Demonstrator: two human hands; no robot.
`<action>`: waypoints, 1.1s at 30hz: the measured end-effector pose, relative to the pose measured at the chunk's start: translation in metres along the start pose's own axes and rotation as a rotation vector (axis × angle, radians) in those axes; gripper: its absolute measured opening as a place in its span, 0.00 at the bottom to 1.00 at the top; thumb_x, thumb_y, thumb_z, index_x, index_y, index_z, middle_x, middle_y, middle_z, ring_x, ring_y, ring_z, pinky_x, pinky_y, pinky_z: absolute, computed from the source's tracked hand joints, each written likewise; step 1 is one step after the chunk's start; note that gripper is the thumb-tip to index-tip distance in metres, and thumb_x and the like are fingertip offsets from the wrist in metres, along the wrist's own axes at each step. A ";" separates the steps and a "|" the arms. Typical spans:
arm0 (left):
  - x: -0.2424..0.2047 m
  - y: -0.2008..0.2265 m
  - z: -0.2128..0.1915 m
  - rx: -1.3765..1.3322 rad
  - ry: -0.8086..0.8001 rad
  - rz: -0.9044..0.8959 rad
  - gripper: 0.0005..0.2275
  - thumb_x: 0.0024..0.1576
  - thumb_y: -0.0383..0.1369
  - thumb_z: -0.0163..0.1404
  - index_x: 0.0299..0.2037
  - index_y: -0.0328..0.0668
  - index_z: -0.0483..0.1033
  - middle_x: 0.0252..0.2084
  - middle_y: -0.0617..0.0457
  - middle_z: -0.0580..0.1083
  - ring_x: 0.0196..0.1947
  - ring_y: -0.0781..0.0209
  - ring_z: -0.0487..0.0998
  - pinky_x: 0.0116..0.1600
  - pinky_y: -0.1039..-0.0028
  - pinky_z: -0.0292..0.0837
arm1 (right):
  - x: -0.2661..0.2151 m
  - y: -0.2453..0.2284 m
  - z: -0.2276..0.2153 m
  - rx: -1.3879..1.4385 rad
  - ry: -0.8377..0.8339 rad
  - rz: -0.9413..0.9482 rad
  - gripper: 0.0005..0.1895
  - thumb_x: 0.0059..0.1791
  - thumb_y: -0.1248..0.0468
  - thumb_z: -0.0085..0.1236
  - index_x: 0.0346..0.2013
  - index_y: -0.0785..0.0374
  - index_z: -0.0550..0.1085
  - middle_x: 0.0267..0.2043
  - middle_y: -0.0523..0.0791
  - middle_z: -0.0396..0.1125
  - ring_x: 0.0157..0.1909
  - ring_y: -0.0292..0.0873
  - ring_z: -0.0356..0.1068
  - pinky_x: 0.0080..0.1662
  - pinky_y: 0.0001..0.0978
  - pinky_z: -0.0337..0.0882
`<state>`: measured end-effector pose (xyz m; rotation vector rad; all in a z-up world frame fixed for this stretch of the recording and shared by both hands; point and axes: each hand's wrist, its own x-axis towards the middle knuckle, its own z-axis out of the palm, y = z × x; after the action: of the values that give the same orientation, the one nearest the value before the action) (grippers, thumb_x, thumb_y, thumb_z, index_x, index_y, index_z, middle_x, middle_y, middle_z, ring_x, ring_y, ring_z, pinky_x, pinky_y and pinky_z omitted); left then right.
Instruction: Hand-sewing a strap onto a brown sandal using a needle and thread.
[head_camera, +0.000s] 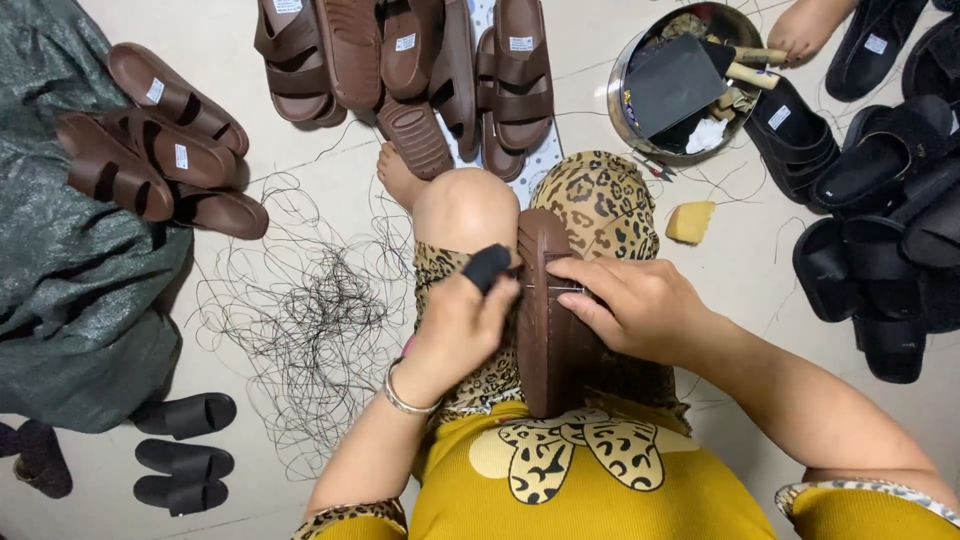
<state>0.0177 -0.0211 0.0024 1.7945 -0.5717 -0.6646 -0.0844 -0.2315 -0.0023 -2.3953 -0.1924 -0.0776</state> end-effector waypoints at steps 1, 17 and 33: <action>-0.001 0.006 0.004 0.000 -0.004 -0.003 0.08 0.59 0.23 0.52 0.43 0.20 0.77 0.31 0.32 0.78 0.28 0.44 0.83 0.29 0.65 0.78 | -0.001 0.001 0.001 0.002 0.000 0.004 0.14 0.54 0.57 0.55 0.53 0.57 0.76 0.30 0.43 0.73 0.29 0.46 0.77 0.31 0.33 0.77; -0.021 -0.013 -0.027 0.107 0.112 0.106 0.12 0.63 0.31 0.52 0.56 0.36 0.75 0.30 0.62 0.71 0.28 0.70 0.74 0.38 0.80 0.74 | -0.041 0.037 -0.069 0.269 -0.461 0.536 0.28 0.47 0.49 0.55 0.63 0.46 0.76 0.44 0.36 0.69 0.43 0.35 0.67 0.47 0.26 0.66; 0.003 -0.015 -0.025 -0.592 0.175 -0.181 0.12 0.59 0.25 0.56 0.51 0.27 0.77 0.18 0.57 0.67 0.13 0.73 0.67 0.20 0.84 0.62 | 0.000 -0.023 -0.046 0.173 -0.509 0.072 0.09 0.53 0.59 0.51 0.39 0.50 0.80 0.29 0.36 0.71 0.23 0.32 0.70 0.27 0.19 0.74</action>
<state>0.0375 -0.0012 -0.0059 1.3317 -0.0725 -0.7018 -0.0883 -0.2451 0.0470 -2.2035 -0.3325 0.5643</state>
